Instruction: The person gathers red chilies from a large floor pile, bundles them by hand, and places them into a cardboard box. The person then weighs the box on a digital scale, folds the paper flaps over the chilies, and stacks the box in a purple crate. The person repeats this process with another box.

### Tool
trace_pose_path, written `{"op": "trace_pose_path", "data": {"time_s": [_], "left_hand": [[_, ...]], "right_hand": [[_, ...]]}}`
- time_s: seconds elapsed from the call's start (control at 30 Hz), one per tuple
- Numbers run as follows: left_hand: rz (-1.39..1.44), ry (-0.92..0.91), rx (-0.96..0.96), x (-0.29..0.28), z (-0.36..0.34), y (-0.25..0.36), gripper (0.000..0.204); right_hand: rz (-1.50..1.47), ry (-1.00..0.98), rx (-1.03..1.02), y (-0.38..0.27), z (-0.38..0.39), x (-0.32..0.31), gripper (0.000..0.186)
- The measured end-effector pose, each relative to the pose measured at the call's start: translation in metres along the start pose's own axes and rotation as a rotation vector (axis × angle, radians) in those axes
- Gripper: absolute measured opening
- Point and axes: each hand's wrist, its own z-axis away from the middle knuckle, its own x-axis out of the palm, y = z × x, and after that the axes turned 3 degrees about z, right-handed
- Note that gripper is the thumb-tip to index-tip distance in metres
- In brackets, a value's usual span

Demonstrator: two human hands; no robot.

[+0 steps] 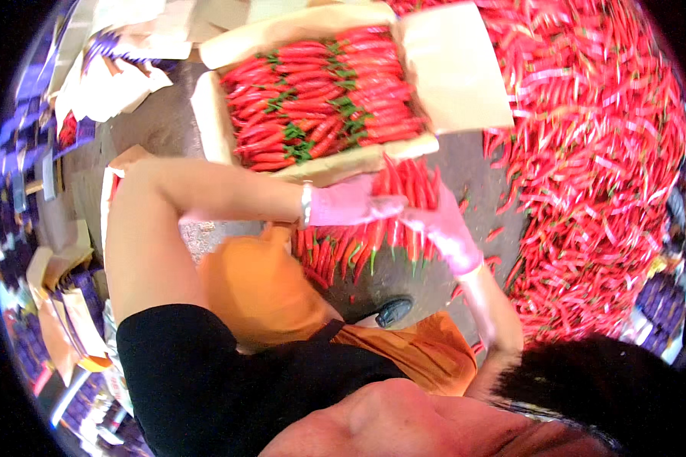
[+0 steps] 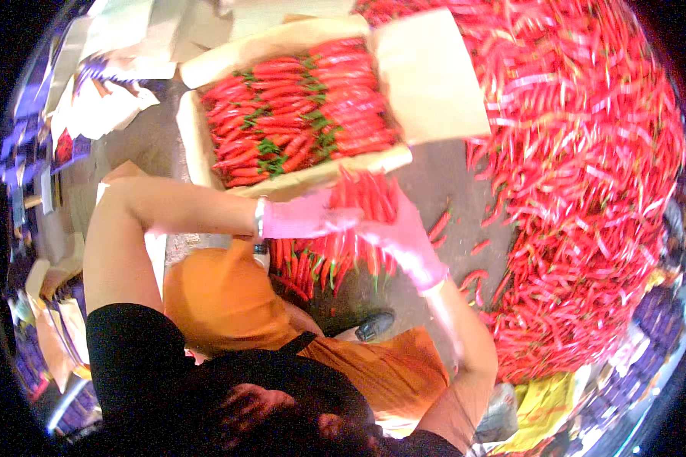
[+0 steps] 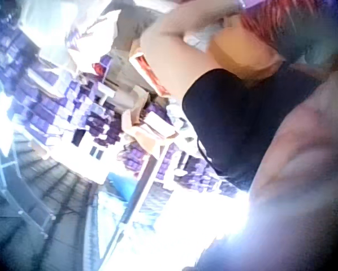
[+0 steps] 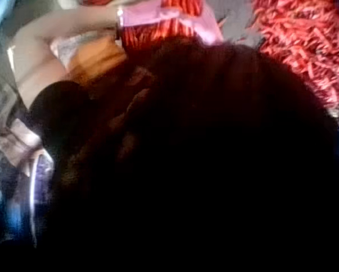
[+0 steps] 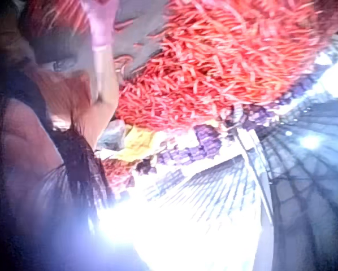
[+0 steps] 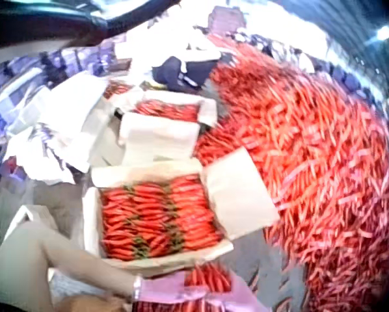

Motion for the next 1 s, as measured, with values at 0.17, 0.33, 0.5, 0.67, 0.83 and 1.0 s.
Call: {"op": "trace_pose_path", "data": {"time_s": [0.17,0.33,0.5,0.67,0.83,1.0], "left_hand": [[0.438,0.827,0.070,-0.048,0.101,0.037,0.045],[1.015,1.098,0.195,-0.101,0.110,-0.001,0.043],[1.116,1.259,0.366,-0.137,0.101,-0.027,0.041],[1.249,1.191,0.238,-0.141,0.102,-0.035,0.038],[0.761,1.031,0.387,-0.128,0.139,-0.065,0.028],[1.137,0.759,0.496,-0.111,0.156,-0.071,0.013]], "right_hand": [[1.069,-0.325,-0.297,-0.099,-0.171,0.101,0.084],[1.511,-0.899,-0.011,-0.104,-0.310,0.218,0.089],[1.637,-0.891,-0.041,-0.050,-0.373,0.231,0.074],[1.853,-0.658,-0.295,-0.051,-0.364,0.229,0.086],[1.855,-0.337,-0.368,-0.099,-0.379,0.225,0.075],[1.545,-0.285,-0.551,-0.100,-0.389,0.195,0.062]]}}
